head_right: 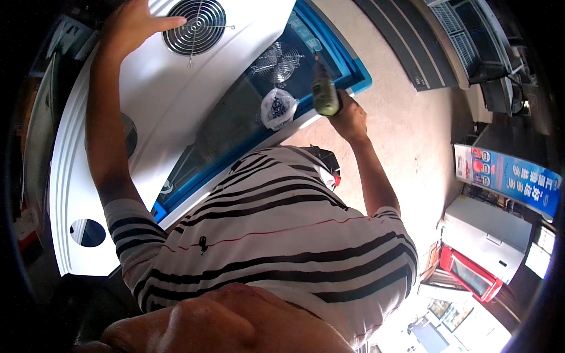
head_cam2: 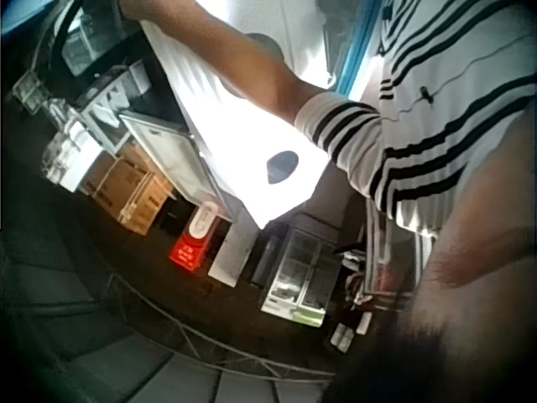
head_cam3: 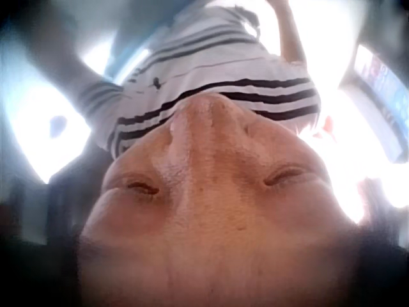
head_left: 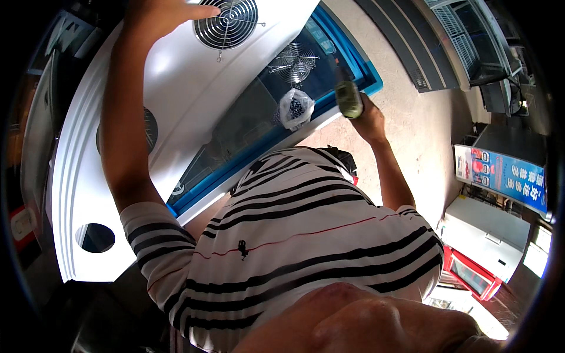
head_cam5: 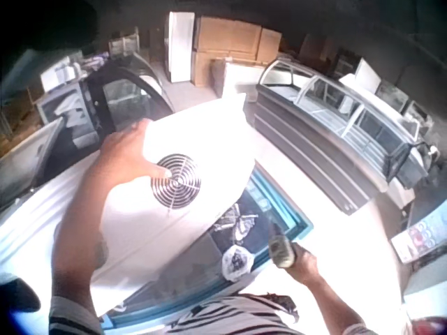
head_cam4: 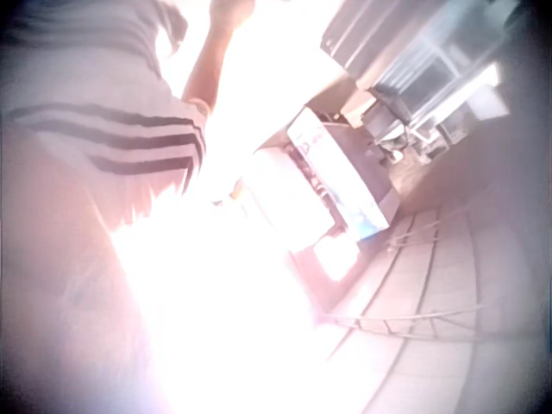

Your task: The person positions a white plastic panel and installs a fan using an electric drill.

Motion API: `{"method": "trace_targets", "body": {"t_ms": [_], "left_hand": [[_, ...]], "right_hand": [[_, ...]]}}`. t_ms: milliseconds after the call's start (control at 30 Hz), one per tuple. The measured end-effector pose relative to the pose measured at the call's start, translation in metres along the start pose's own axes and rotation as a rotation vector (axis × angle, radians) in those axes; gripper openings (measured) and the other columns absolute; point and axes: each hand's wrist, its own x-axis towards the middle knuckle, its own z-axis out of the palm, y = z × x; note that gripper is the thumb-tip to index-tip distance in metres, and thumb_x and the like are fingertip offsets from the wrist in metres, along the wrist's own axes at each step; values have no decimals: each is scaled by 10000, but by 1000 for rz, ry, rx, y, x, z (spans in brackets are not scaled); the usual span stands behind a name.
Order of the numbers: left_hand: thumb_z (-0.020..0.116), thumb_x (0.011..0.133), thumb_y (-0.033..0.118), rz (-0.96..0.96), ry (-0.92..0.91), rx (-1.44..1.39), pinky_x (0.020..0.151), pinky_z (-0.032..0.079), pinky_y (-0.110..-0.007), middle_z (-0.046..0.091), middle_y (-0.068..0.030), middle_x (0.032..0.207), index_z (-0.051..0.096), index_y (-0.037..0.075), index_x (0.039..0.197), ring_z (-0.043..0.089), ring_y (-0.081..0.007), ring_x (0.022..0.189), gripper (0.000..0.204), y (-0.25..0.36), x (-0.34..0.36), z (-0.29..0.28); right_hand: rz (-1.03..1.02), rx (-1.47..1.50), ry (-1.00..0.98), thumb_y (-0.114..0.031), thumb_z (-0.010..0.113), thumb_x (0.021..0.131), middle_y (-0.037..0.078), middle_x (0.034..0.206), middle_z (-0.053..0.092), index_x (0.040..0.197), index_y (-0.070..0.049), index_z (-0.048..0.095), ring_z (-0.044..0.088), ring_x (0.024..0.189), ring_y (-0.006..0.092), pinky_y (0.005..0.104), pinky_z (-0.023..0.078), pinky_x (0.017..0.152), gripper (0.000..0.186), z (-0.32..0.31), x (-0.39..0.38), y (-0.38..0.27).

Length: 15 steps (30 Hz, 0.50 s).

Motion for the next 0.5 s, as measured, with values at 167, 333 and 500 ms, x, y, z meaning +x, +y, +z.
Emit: {"method": "trace_targets", "body": {"t_ms": [167, 333, 500], "left_hand": [[850, 550, 342, 118, 54, -13, 962, 436, -418, 581, -251, 1182, 476, -14, 1211, 551, -379, 1129, 839, -6, 1, 6], [855, 544, 337, 85, 24, -25, 959, 438, -416, 580, -245, 1189, 488, -16, 1200, 549, -380, 1134, 831, -9, 10, 6], [863, 540, 321, 31, 40, -9, 963, 437, -408, 580, -240, 1197, 492, -17, 1205, 556, -377, 1129, 834, -15, 9, 10]], "right_hand": [[-194, -116, -138, -320, 836, 640, 126, 1045, 661, 1167, -102, 529, 631, 989, 312, 448, 459, 845, 647, 68, 23, 61], [-157, -252, -180, -365, 838, 632, 138, 1123, 623, 1244, -116, 470, 583, 1079, 331, 511, 419, 843, 756, 100, 37, 74], [-85, -291, -305, -338, 837, 628, 182, 1147, 600, 1274, -91, 450, 560, 1112, 354, 525, 427, 889, 793, 98, 49, 75]]}}
